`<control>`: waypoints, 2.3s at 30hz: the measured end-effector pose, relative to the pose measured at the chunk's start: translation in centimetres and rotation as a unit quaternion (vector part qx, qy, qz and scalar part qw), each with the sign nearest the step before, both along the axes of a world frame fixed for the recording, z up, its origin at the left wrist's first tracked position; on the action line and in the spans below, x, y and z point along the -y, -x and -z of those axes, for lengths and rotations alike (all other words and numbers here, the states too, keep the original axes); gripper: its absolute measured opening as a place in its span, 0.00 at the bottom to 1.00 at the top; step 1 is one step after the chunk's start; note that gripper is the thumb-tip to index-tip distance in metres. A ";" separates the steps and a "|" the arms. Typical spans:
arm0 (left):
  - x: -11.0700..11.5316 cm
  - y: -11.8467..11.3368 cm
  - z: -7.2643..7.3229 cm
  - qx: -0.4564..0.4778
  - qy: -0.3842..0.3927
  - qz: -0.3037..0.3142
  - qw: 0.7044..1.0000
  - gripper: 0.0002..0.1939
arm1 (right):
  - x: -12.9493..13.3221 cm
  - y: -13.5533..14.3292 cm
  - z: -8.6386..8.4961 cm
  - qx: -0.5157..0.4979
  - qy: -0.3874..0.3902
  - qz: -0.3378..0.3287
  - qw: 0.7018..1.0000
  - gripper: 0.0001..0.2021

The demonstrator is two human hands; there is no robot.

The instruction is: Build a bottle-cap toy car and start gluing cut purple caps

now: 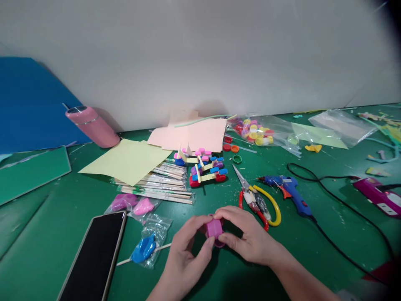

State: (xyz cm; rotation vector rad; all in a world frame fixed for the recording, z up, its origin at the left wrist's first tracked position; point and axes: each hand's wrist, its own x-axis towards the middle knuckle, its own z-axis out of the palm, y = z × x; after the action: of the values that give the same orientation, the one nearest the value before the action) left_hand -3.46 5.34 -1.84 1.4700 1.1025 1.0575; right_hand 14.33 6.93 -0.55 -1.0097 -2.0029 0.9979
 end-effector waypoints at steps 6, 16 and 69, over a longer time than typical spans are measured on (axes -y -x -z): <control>0.1 -0.1 -0.1 0.008 0.021 -0.010 1.000 0.15 | 0.1 -0.1 0.2 -0.010 -0.011 0.010 1.000 0.14; 0.4 -0.2 -0.1 0.014 0.024 0.012 1.000 0.13 | 0.2 0.0 0.7 -0.036 -0.020 0.022 0.999 0.19; -0.4 0.6 -0.5 0.018 -0.050 -0.076 0.996 0.03 | 0.6 0.5 1.0 -0.117 0.025 0.070 0.990 0.15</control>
State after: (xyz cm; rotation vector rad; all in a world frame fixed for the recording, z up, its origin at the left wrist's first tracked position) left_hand -4.05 5.78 -1.33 1.4572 1.1648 1.2561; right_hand 13.81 6.31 -1.55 -0.9959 -1.7003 1.0441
